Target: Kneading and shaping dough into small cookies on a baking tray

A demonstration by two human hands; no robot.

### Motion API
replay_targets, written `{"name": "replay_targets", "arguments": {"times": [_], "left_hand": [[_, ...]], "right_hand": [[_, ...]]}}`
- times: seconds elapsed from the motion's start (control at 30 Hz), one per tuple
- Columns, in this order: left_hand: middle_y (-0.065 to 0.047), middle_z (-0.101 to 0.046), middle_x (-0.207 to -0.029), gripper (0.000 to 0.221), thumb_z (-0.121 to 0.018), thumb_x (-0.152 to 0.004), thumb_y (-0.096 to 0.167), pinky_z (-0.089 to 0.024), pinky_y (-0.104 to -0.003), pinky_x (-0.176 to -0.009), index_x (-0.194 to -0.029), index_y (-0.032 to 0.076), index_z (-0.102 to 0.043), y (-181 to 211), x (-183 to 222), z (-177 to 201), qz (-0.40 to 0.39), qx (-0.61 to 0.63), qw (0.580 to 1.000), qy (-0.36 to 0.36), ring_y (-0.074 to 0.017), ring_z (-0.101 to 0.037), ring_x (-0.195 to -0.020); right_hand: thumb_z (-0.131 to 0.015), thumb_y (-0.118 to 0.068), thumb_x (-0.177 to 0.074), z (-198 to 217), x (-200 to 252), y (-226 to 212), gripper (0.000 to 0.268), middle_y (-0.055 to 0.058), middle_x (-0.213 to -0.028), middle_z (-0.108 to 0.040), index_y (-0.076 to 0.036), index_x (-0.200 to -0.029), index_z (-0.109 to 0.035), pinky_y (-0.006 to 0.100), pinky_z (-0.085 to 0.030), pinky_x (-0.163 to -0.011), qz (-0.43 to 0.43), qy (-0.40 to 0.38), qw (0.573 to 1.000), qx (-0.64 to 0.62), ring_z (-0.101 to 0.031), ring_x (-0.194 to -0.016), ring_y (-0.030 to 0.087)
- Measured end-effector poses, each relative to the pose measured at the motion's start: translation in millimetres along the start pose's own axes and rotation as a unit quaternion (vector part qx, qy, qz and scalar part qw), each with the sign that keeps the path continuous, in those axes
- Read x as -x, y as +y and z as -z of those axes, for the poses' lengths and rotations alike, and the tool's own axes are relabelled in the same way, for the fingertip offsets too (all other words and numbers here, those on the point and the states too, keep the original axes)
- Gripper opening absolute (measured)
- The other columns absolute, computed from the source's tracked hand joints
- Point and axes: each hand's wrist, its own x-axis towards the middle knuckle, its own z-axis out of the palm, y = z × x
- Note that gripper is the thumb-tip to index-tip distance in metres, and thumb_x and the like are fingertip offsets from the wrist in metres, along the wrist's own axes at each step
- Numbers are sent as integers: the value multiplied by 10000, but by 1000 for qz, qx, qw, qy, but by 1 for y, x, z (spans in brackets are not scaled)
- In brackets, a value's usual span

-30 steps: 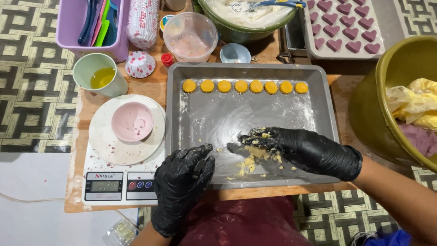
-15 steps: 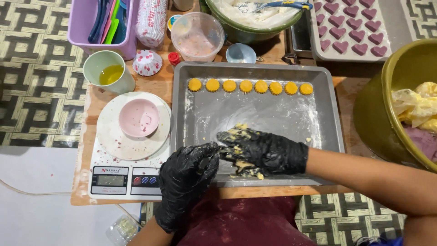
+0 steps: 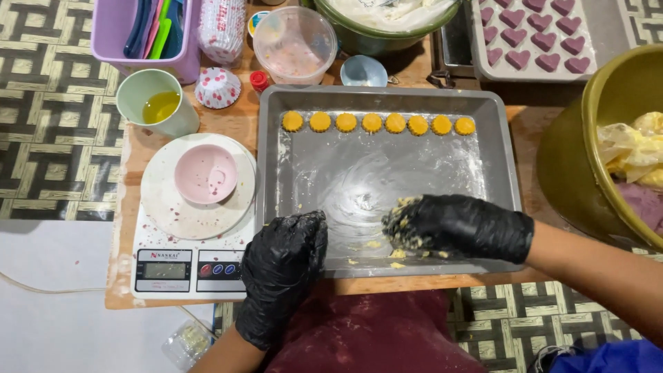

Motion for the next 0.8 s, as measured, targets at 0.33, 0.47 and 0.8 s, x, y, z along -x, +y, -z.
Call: {"name": "replay_targets", "arguments": {"times": [0.33,0.47,0.8], "left_hand": [[-68,-750,-990,140,-707,-960,156,-560,-427,-722,-1090,117,-740,3,-3,3,6,7,999,-34,-296,-687,-811],[-57,-751,-1007,150,-721,-962,189,-567,-421,-736,-1098,128,-736,3,-2,3,5,-9,999,-40,-285,-688,-821],[-138,-682,-1040,417,-625,-940,490,-544,-465,-861,-1190,178,-747,-29,41,-42,-49,-83,995,-15,-362,-667,-971]], "right_hand": [[-672,-30,-953,9,-21,-65,504,127,-1498,-592,-44,-1443,-555,360,-463,-1180,14,150,970,193,-613,-1370,262],[-693,-118,-982,7,-28,-68,432,120,-1430,-646,-66,-1401,-600,364,-523,-1130,62,177,942,278,-674,-1292,272],[-982,-219,-664,-23,-13,-37,726,178,-1380,-663,-128,-1328,-703,494,-491,-1122,-66,157,974,152,-607,-1299,383]]}}
